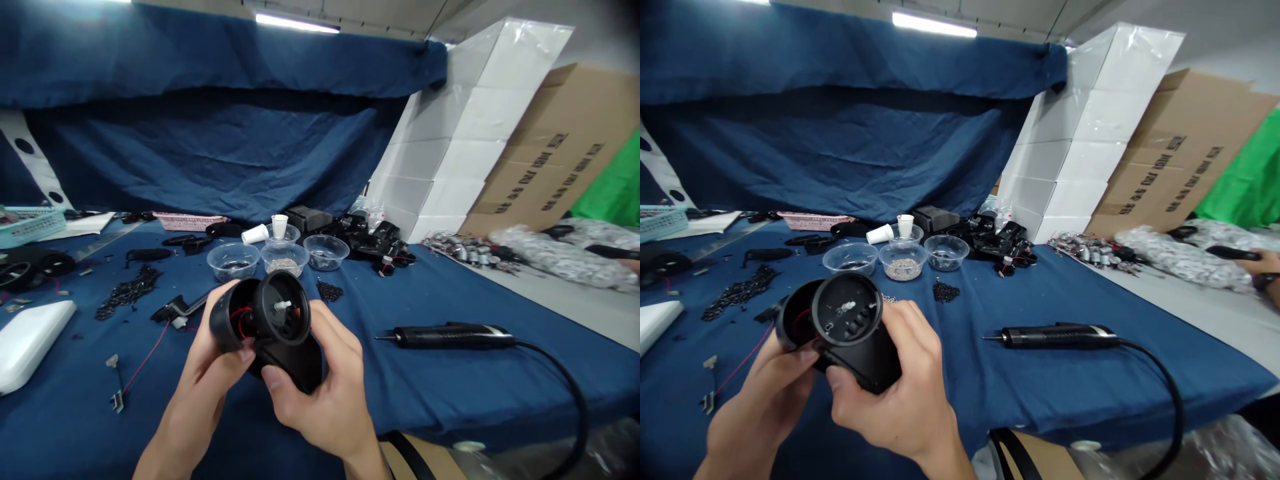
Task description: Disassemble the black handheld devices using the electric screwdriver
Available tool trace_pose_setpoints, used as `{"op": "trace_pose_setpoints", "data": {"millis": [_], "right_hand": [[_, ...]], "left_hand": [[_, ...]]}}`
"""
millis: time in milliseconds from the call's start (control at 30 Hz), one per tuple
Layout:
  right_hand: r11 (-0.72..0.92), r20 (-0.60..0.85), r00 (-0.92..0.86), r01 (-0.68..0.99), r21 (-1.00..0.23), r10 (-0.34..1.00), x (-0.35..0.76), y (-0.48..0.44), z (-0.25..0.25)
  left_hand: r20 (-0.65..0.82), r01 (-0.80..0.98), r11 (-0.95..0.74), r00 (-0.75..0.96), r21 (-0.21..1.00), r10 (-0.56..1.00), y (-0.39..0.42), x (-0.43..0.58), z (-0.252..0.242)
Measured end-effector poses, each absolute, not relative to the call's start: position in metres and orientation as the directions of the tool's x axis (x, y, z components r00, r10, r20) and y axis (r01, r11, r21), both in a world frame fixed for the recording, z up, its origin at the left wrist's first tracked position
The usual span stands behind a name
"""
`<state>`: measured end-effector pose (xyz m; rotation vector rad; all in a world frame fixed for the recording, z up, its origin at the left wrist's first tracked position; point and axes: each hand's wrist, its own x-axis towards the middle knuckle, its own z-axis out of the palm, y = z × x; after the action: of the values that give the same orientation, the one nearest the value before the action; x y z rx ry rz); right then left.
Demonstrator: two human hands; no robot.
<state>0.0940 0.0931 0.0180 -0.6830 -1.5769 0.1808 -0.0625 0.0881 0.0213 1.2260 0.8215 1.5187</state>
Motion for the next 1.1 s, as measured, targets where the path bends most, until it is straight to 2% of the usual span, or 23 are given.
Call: {"op": "trace_pose_setpoints", "data": {"millis": [133,267,367,467,733,833,900,967,1033,1100], "right_hand": [[0.796,0.851,0.002,0.350,-0.493,0.526,0.095,0.096,0.016],[0.797,0.818,-0.083,0.299,-0.525,0.570,0.097,0.098,0.013],[0.790,0.784,-0.154,0.266,-0.553,0.601,0.100,0.099,0.012],[0.772,0.749,-0.205,0.270,-0.575,0.630,0.103,0.099,0.011],[0.662,0.549,-0.370,0.442,-0.605,0.749,0.108,0.093,0.013],[0.683,0.552,-0.404,0.385,-0.620,0.729,0.121,0.095,0.015],[0.718,0.654,-0.303,0.213,-0.662,0.693,0.127,0.097,0.014],[0.751,0.751,-0.013,-0.010,-0.661,0.660,0.128,0.097,0.012],[0.791,0.754,0.242,-0.124,-0.600,0.610,0.122,0.095,0.011],[0.801,0.767,0.234,-0.134,-0.583,0.597,0.114,0.090,0.013]], "left_hand": [[0.320,-0.287,-0.279,0.108,0.916,0.941,0.088,-0.070,0.017],[0.472,-0.158,-0.446,0.242,0.881,0.848,0.104,-0.079,0.017],[0.584,-0.007,-0.596,0.208,0.803,0.785,0.113,-0.084,0.023],[0.634,0.122,-0.665,0.217,0.737,0.743,0.116,-0.088,0.027],[0.609,0.378,-0.659,0.259,0.650,0.750,0.108,-0.095,0.022],[0.637,0.389,-0.661,0.209,0.642,0.742,0.105,-0.093,0.020],[0.623,0.347,-0.667,0.245,0.659,0.743,0.103,-0.090,0.020],[0.570,0.291,-0.658,0.335,0.695,0.750,0.101,-0.084,0.021],[0.481,0.243,-0.636,0.477,0.732,0.736,0.098,-0.076,0.023],[0.396,0.214,-0.625,0.612,0.751,0.685,0.096,-0.067,0.023]]}}
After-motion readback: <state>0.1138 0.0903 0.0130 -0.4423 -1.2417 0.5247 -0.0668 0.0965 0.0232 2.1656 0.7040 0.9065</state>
